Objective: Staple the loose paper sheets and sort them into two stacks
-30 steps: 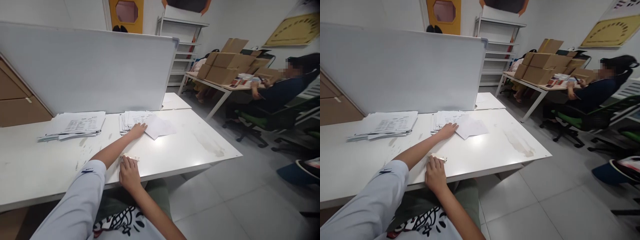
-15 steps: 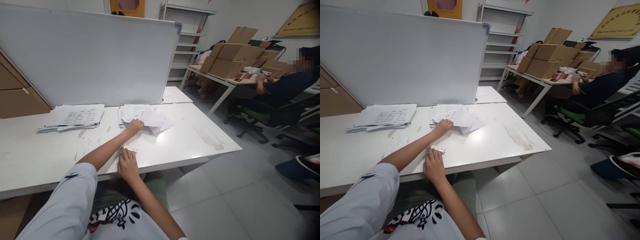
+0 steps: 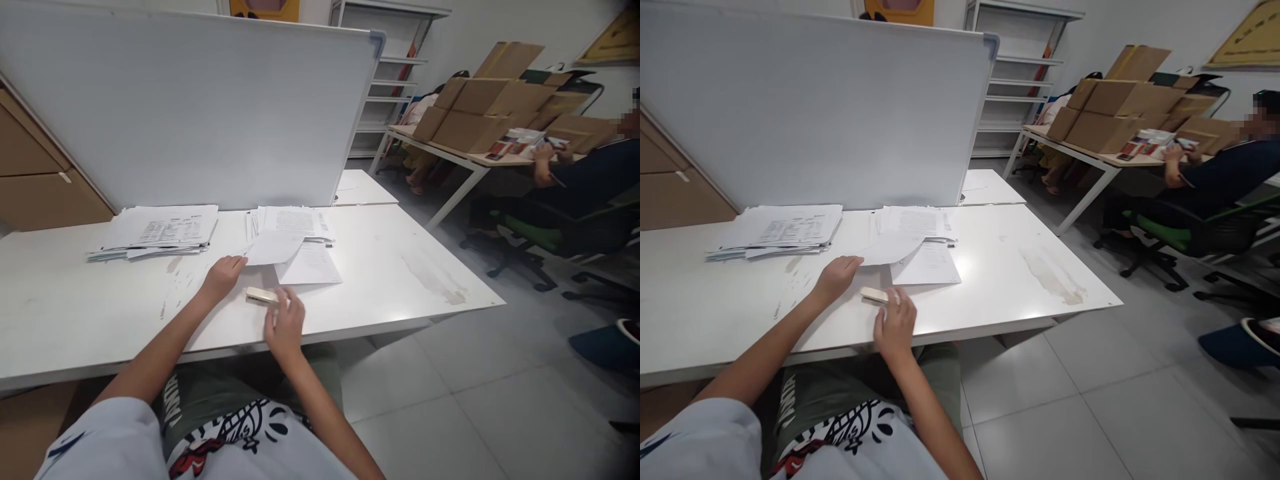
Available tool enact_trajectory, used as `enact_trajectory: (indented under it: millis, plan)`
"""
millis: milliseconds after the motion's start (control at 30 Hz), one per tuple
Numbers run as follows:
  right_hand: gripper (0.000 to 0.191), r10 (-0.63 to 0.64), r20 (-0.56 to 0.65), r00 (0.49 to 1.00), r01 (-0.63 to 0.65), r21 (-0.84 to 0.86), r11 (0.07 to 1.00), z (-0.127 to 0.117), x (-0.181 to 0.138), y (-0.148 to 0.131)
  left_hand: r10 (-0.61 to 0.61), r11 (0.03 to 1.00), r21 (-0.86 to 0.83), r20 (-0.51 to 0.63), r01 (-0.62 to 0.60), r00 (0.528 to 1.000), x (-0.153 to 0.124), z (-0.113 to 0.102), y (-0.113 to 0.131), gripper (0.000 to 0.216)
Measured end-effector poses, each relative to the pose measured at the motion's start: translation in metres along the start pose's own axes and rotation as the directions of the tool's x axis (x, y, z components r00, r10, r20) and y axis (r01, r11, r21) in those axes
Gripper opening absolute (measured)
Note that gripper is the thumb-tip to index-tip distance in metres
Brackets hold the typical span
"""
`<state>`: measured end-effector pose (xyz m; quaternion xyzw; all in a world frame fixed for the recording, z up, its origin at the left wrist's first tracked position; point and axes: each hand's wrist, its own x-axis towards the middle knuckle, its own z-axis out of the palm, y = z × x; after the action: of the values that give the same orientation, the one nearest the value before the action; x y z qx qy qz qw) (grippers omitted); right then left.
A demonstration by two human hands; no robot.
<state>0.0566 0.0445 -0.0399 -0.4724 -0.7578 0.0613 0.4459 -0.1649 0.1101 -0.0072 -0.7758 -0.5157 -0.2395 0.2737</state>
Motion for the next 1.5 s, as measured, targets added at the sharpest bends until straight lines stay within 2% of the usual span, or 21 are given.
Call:
enact_trajectory:
  millis: [67,200,333,400,467,533,633,733,800,833,867,900,967,1067,1100,1133,1167,1233,1300,1400,1500]
  plan:
    - [0.050,0.124,-0.047,0.991,-0.128,-0.085,0.988,-0.007,0.013,0.020,-0.009,1.000,-0.010,-0.036,0.009,0.999,-0.010,0.004,-0.005,0.032]
    - [0.069,0.210,0.153,0.966,-0.175,-0.216,0.961,-0.015,0.047,0.070,-0.027,0.999,-0.037,-0.077,0.024,0.997,-0.018,0.012,-0.010,0.032]
    - [0.063,0.241,0.307,0.921,-0.177,-0.221,0.959,-0.016,0.064,0.098,-0.042,0.996,-0.083,-0.091,0.034,0.995,-0.021,0.014,-0.013,0.032]
    - [0.058,0.229,0.303,0.925,-0.192,-0.148,0.970,-0.016,0.061,0.101,-0.054,0.994,-0.100,-0.099,0.044,0.994,-0.023,0.014,-0.015,0.031]
    - [0.054,0.245,0.169,0.955,-0.244,-0.032,0.969,-0.021,0.055,0.100,-0.080,0.991,-0.114,-0.115,0.066,0.990,-0.024,0.015,-0.016,0.030]
    - [0.052,0.307,-0.073,0.949,-0.299,0.103,0.949,-0.031,0.049,0.098,-0.133,0.983,-0.144,-0.136,0.113,0.982,-0.024,0.015,-0.018,0.029]
    - [0.056,0.355,-0.434,0.828,-0.277,0.234,0.932,-0.056,0.054,0.097,-0.213,0.958,-0.225,-0.134,0.180,0.968,-0.024,0.016,-0.018,0.029]
    - [0.060,0.293,-0.681,0.671,-0.163,0.251,0.954,-0.077,0.080,0.106,-0.238,0.932,-0.303,-0.100,0.199,0.966,-0.024,0.017,-0.018,0.029]
    - [0.059,0.309,-0.760,0.572,-0.122,0.293,0.948,-0.078,0.105,0.117,-0.260,0.916,-0.338,-0.092,0.215,0.961,-0.023,0.017,-0.017,0.028]
    - [0.059,0.352,-0.766,0.538,-0.130,0.338,0.932,-0.074,0.118,0.123,-0.275,0.910,-0.348,-0.093,0.227,0.957,-0.023,0.017,-0.017,0.028]
    - [0.059,0.418,-0.735,0.533,-0.157,0.400,0.903,-0.066,0.131,0.129,-0.293,0.904,-0.352,-0.098,0.242,0.951,-0.024,0.017,-0.018,0.028]
    - [0.060,0.486,-0.681,0.548,-0.204,0.454,0.867,-0.055,0.142,0.134,-0.313,0.899,-0.352,-0.106,0.259,0.944,-0.024,0.017,-0.018,0.029]
    - [0.059,0.539,-0.530,0.655,-0.312,0.460,0.831,-0.028,0.161,0.140,-0.358,0.891,-0.342,-0.128,0.297,0.925,-0.024,0.019,-0.020,0.030]
    - [0.056,0.368,-0.254,0.894,-0.308,0.247,0.919,0.011,0.180,0.141,-0.435,0.874,-0.318,-0.178,0.366,0.883,-0.026,0.020,-0.022,0.031]
    - [0.057,0.292,-0.134,0.947,-0.269,0.169,0.948,0.022,0.186,0.140,-0.465,0.865,-0.314,-0.204,0.393,0.861,-0.026,0.020,-0.023,0.031]
    - [0.057,0.233,-0.006,0.972,-0.231,0.112,0.967,0.031,0.192,0.138,-0.496,0.853,-0.314,-0.232,0.418,0.837,-0.026,0.020,-0.023,0.031]
    - [0.057,0.196,0.118,0.974,-0.206,0.078,0.975,0.039,0.199,0.136,-0.524,0.840,-0.317,-0.260,0.441,0.811,-0.026,0.020,-0.023,0.031]
    - [0.055,0.162,0.316,0.935,-0.194,0.071,0.978,0.049,0.211,0.133,-0.569,0.815,-0.333,-0.301,0.474,0.766,-0.026,0.019,-0.022,0.030]
    - [0.054,0.141,0.416,0.898,-0.199,0.099,0.975,0.053,0.218,0.130,-0.588,0.801,-0.354,-0.312,0.483,0.746,-0.027,0.018,-0.022,0.029]
    - [0.062,0.130,0.432,0.892,-0.221,0.167,0.961,0.048,0.209,0.123,-0.595,0.793,-0.376,-0.314,0.479,0.740,-0.027,0.018,-0.023,0.028]
    - [0.053,0.283,0.337,0.898,-0.410,0.410,0.815,0.039,0.176,0.110,-0.596,0.793,-0.372,-0.317,0.482,0.738,-0.027,0.018,-0.023,0.027]
